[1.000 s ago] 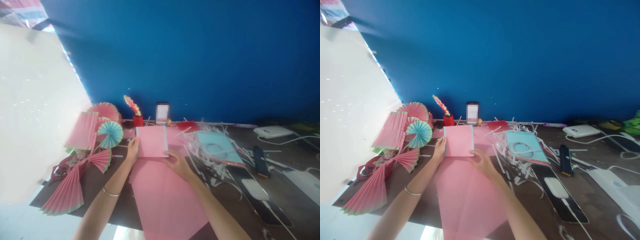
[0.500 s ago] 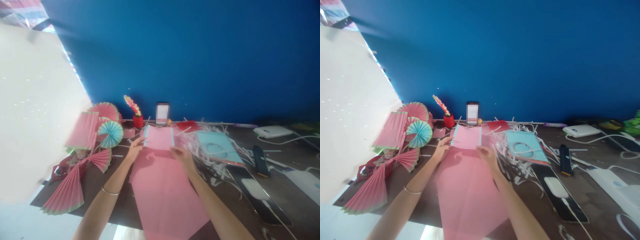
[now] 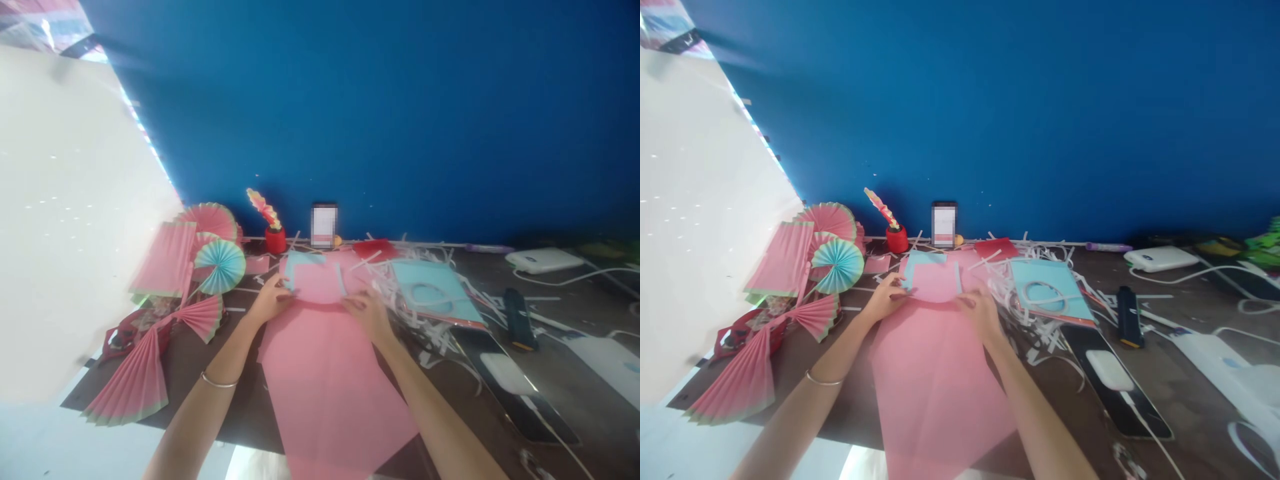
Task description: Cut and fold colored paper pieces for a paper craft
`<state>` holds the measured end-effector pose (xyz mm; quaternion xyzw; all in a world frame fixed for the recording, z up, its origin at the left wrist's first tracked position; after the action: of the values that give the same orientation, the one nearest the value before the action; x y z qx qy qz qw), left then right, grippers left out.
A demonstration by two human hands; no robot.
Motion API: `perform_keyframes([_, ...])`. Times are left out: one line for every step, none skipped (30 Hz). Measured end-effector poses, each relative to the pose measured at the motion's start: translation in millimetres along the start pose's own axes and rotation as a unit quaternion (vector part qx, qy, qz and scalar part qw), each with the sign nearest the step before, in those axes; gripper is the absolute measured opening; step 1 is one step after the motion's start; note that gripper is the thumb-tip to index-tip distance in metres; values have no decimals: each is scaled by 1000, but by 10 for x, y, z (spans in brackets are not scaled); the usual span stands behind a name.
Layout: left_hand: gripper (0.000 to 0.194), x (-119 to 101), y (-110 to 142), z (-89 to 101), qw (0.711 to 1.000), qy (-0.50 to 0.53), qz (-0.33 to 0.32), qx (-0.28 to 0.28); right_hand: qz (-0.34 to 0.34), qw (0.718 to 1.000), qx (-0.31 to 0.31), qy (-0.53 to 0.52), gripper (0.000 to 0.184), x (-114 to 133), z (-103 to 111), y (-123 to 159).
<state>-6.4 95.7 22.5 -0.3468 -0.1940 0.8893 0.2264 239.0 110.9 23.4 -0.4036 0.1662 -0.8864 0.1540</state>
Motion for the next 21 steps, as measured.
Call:
perform_keyframes([10,-18,3,-9,1000,-17,-17,11,26,999,13,13,22,14,-5,-1])
perform_keyframes([13,-39,9,-21,999,-30,-32,26,53,998,37,19,20,36,-21,1])
perform_keyframes([15,-57,17,-35,997,-40,-44,42,78,994,66,24,18,62,-43,7])
perform_keyframes([17,-72,25,-44,996,-50,-51,54,100,990,95,31,18,89,-63,17])
perform_keyframes([18,-82,32,-49,995,-61,-53,62,118,985,117,40,17,114,-78,29])
perform_keyframes([18,-87,38,-51,994,-73,-53,67,131,982,129,49,18,136,-84,38])
perform_keyframes([18,-90,43,-51,993,-84,-52,68,142,979,133,57,18,155,-83,45])
perform_keyframes([18,-93,47,-54,992,-93,-54,70,151,978,134,60,18,170,-81,50])
perform_keyframes([18,-95,51,-60,991,-98,-58,73,159,976,135,62,18,179,-81,53])
perform_keyframes([18,-95,54,-67,990,-98,-64,73,164,975,135,63,18,183,-80,55])
perform_keyframes([19,-93,57,-74,990,-97,-69,73,167,974,135,64,19,182,-81,55])
perform_keyframes([19,-87,60,-79,991,-93,-72,70,170,974,137,66,19,179,-82,54])
perform_keyframes([20,-78,62,-82,991,-90,-73,64,171,973,141,70,19,176,-84,53])
perform_keyframes([20,-67,63,-83,992,-87,-71,58,173,971,146,76,20,177,-85,53])
perform_keyframes([21,-57,64,-83,992,-87,-69,52,176,969,150,83,20,182,-86,55])
perform_keyframes([21,-49,64,-83,993,-88,-67,49,180,967,154,91,20,191,-86,58])
perform_keyframes([22,-44,63,-81,993,-91,-65,48,184,965,156,100,21,204,-85,62])
perform_keyframes([23,-46,60,-76,992,-94,-64,48,189,963,155,109,22,219,-83,67])
perform_keyframes([24,-56,54,-66,992,-100,-65,47,195,962,152,119,22,234,-82,72])
perform_keyframes([25,-75,45,-49,991,-108,-67,42,200,960,148,130,23,247,-85,76])
perform_keyframes([26,-107,35,-28,989,-123,-70,33,204,958,141,141,24,256,-90,81])
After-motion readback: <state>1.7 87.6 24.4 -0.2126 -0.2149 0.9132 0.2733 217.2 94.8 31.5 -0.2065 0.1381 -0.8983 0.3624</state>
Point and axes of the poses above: each hand's wrist, its own y-axis away from the middle knuckle, its own z-axis out of the back of the hand, x = y × z, the point moved 6 cm from there along -y, towards the middle knuckle, and after that the axes turned 1 degree about -x, right-handed, at the moved point
